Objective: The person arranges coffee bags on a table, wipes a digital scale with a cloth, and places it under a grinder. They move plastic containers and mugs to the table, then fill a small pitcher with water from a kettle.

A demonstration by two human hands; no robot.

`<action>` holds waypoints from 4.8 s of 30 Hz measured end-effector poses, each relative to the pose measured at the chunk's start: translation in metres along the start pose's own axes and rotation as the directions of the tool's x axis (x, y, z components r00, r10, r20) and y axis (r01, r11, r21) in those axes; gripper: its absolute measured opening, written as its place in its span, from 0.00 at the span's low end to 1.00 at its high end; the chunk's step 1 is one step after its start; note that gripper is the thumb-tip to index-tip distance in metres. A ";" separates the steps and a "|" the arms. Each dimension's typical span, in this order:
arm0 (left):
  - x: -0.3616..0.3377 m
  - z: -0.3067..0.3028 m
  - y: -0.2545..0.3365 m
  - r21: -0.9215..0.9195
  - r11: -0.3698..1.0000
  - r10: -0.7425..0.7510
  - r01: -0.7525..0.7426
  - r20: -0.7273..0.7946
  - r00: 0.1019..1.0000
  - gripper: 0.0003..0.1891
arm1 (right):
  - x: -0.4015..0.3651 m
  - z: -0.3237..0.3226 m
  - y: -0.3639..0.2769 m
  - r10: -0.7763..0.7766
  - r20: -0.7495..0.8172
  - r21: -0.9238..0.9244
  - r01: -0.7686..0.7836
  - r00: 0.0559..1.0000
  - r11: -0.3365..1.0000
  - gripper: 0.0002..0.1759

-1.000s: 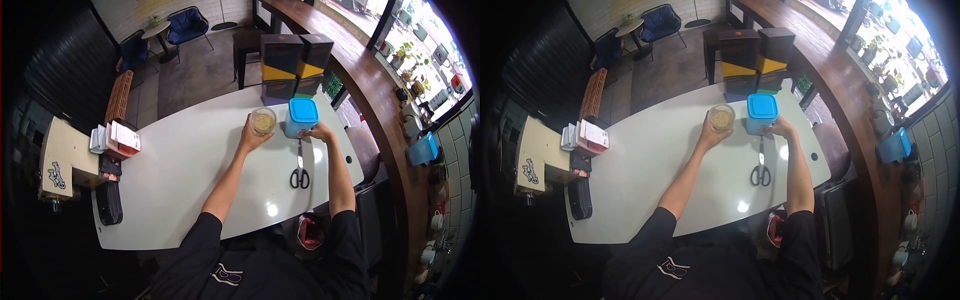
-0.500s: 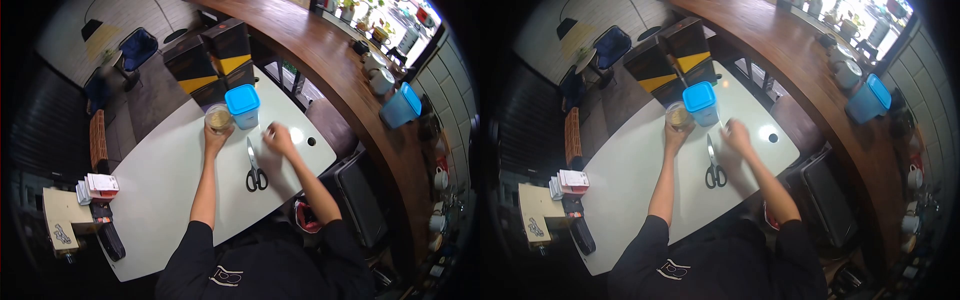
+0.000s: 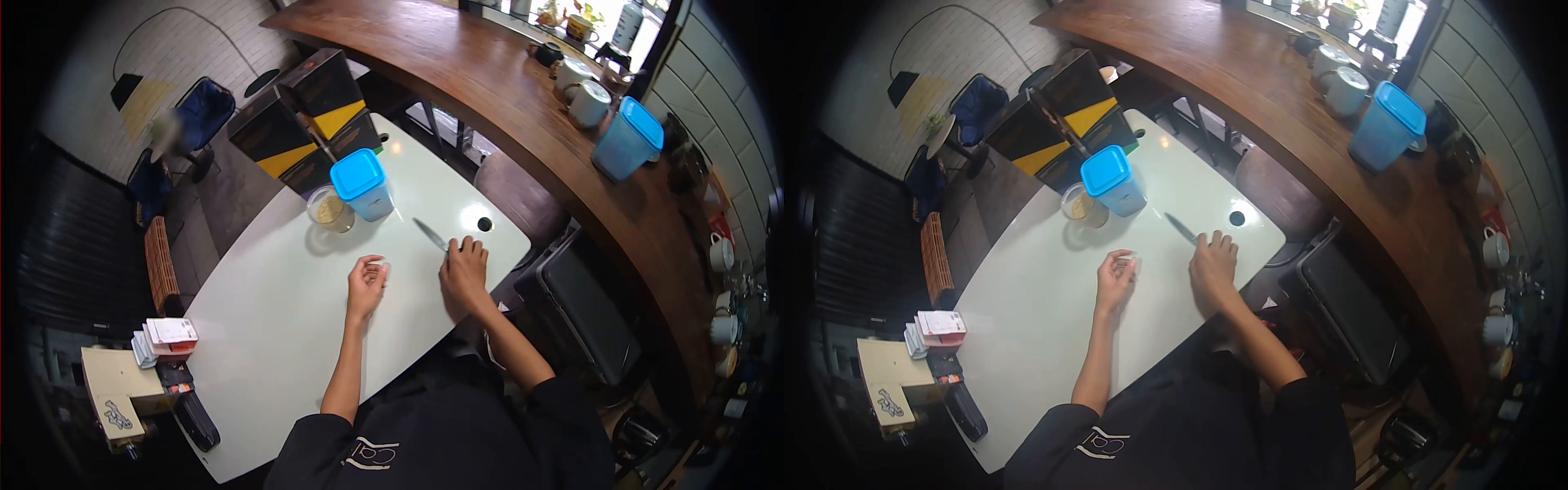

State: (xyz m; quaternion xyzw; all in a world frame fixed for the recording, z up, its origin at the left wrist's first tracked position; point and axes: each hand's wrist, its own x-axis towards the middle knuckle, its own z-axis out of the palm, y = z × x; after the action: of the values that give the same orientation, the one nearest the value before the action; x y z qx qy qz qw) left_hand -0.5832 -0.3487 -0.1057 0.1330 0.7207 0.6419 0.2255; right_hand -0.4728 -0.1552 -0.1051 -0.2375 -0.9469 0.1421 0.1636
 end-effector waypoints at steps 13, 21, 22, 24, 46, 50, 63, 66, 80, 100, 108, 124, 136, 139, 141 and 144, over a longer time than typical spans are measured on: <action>0.033 0.162 0.095 -0.191 0.947 0.321 -0.259 0.491 0.810 0.11 | -0.047 -0.127 0.094 0.252 -0.105 0.314 -0.208 0.962 0.926 0.13; 0.093 0.338 0.205 -0.176 0.711 0.635 -0.680 0.574 0.516 0.47 | -0.094 -0.307 0.214 0.544 -0.401 0.012 -0.589 0.737 0.808 0.08; 0.105 0.361 0.205 -0.184 0.711 0.636 -0.678 0.579 0.510 0.47 | -0.097 -0.312 0.234 0.542 -0.414 -0.052 -0.614 0.731 0.788 0.08; 0.122 0.396 0.204 -0.234 0.658 0.705 -0.715 0.524 0.478 0.59 | -0.099 -0.315 0.266 0.569 -0.402 -0.102 -0.652 0.718 0.751 0.08; 0.037 0.127 0.103 -0.017 0.843 0.519 -0.537 0.284 0.806 0.47 | 0.054 -0.143 0.082 -0.208 0.066 0.710 0.100 0.976 0.697 0.50; 0.036 0.053 0.034 0.044 0.893 0.422 -0.447 0.258 0.869 0.51 | 0.074 -0.053 0.045 -0.495 0.304 0.814 0.047 0.814 0.579 0.63; 0.040 0.004 0.016 0.436 0.774 0.483 -0.460 0.065 0.873 0.50 | 0.049 0.002 -0.040 -0.110 -0.095 0.795 0.142 0.989 0.590 0.43; 0.033 0.004 0.022 0.348 0.901 0.247 -0.257 0.075 0.966 0.49 | 0.053 0.010 -0.044 -0.106 -0.131 0.802 0.169 0.986 0.573 0.43; -0.058 0.028 0.000 0.075 0.974 0.158 -0.214 0.454 0.877 0.23 | -0.119 -0.069 -0.012 0.438 -0.092 0.699 -0.255 0.894 0.668 0.09; -0.332 0.210 -0.009 -0.055 0.998 0.047 -0.038 0.981 -0.190 0.17 | -0.489 -0.193 0.002 0.837 -0.510 0.808 -0.222 0.199 0.546 0.07; -0.396 0.270 0.015 -0.031 0.994 -0.010 -0.104 0.927 -0.374 0.17 | -0.567 -0.221 0.015 0.874 -0.482 0.803 -0.369 0.058 0.467 0.10; -0.372 0.494 0.092 -0.385 0.887 0.376 -0.253 0.923 -0.087 0.17 | -0.537 -0.310 0.238 0.760 -0.630 0.748 -0.138 0.158 0.649 0.04; -0.274 0.713 0.195 -0.069 0.082 0.791 -0.994 0.612 0.023 0.47 | -0.366 -0.425 0.451 0.375 -0.826 0.122 -0.516 0.421 0.848 0.28; -0.263 0.723 0.196 0.030 0.196 0.611 -0.980 0.778 0.146 0.46 | -0.349 -0.436 0.461 0.462 -0.733 0.073 -0.618 0.499 0.783 0.34; -0.259 0.723 0.197 0.025 0.186 0.616 -0.982 0.776 0.136 0.45 | -0.338 -0.437 0.467 0.555 -0.626 0.011 -0.705 0.548 0.709 0.43; -0.257 0.708 0.197 -0.042 0.154 0.734 -0.987 0.674 0.086 0.41 | -0.328 -0.438 0.470 0.639 -0.545 -0.059 -0.786 0.542 0.616 0.46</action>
State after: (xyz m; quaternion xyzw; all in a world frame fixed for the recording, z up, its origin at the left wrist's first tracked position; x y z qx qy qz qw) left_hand -0.0294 0.1678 0.0757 0.7687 0.5021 0.3921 -0.0565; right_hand 0.1556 0.1644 0.0494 -0.6547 -0.7028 -0.0098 0.2781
